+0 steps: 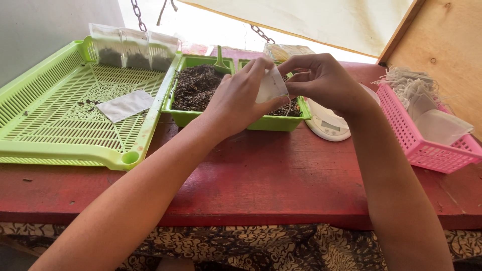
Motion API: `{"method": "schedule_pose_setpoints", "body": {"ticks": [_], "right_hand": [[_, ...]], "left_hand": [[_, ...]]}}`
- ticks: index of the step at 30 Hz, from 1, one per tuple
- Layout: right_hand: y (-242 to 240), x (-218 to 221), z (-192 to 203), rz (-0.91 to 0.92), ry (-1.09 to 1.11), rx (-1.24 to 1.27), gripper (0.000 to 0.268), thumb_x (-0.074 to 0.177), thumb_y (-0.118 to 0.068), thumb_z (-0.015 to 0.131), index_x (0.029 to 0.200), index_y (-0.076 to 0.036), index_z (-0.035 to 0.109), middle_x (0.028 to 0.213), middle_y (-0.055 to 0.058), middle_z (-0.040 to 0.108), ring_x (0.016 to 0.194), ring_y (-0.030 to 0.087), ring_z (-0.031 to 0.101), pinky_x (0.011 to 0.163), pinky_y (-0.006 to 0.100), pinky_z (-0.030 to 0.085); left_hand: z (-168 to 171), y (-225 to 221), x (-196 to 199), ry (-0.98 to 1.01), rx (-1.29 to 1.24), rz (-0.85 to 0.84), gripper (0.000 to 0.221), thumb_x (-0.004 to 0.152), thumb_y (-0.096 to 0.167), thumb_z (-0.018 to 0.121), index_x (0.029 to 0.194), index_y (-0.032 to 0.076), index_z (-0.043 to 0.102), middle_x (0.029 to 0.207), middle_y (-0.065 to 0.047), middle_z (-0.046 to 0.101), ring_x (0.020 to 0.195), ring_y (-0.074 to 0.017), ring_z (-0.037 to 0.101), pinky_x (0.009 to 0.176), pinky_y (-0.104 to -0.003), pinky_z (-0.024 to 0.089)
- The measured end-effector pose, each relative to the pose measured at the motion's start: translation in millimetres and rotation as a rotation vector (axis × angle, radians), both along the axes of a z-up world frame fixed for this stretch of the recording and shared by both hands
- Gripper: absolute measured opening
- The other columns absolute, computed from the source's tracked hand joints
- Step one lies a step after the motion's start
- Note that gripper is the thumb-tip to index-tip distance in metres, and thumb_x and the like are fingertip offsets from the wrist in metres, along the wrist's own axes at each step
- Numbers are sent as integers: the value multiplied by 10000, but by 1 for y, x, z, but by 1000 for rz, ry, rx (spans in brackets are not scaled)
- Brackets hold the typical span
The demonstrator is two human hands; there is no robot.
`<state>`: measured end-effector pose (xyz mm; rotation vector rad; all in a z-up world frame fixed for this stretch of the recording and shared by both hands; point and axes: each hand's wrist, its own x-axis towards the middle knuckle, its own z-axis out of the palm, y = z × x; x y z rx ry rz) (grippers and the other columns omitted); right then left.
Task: Filling small bags with tea leaves using a spoon and weighing them on a scale
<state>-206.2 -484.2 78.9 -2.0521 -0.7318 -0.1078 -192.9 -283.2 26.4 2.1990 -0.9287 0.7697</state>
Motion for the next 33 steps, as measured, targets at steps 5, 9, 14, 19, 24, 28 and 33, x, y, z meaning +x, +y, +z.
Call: {"method": "schedule_pose_setpoints", "body": {"ticks": [5, 9, 14, 19, 24, 28, 33], "right_hand": [[1, 6, -7, 9, -39, 124, 217, 873, 115, 672, 1073, 44, 722, 1047, 169, 625, 826, 243, 742, 726, 349, 654], [-7, 20, -14, -12, -33, 131, 236, 857, 116, 685, 1075, 33, 718, 1066, 209, 640, 806, 242, 737, 711, 361, 654], [-6, 12, -9, -63, -74, 80, 205, 884, 81, 680, 1071, 5, 717, 1100, 235, 666, 847, 227, 731, 713, 322, 651], [-19, 19, -8, -327, -573, -327, 146, 969, -29, 704, 1098, -72, 756, 954, 86, 693, 875, 212, 575, 582, 323, 505], [-29, 24, -9, -539, -752, -906, 350, 1039, -434, 598, 1228, -182, 752, 1201, 137, 735, 1205, 381, 492, 831, 593, 410], [-32, 27, -12, -480, -652, -961, 327, 927, -466, 741, 1133, -214, 776, 1023, -50, 770, 1125, 302, 525, 863, 508, 280], [-33, 35, -20, -442, -811, -961, 214, 981, -329, 744, 1047, -135, 806, 981, 66, 677, 1070, 373, 508, 798, 522, 309]], "left_hand": [[-7, 0, 5, 20, 50, 2, 532, 953, 494, 686, 1270, 150, 433, 1061, -87, 646, 935, -370, 721, 802, -496, 473], [-8, 0, 4, 4, 88, 16, 517, 974, 510, 647, 1269, 169, 394, 1060, -90, 652, 954, -373, 716, 803, -513, 463], [-3, -1, -3, -38, 140, 80, 491, 989, 458, 671, 1251, 155, 386, 1003, -125, 723, 926, -336, 735, 791, -462, 476], [-3, 0, 5, 34, 129, 138, 517, 995, 510, 645, 1235, 112, 418, 1045, -113, 756, 858, -314, 727, 819, -546, 465], [-4, -1, 9, 102, 62, 194, 601, 968, 579, 608, 1268, 66, 520, 1053, -102, 746, 916, -312, 717, 865, -614, 457], [-4, 2, 11, 107, -54, 200, 553, 995, 555, 559, 1242, 65, 486, 1127, -129, 727, 918, -302, 718, 821, -544, 472], [-1, 7, 10, 135, -160, 188, 454, 1020, 531, 505, 1190, 142, 343, 904, -42, 704, 759, -285, 669, 733, -494, 452]]}}
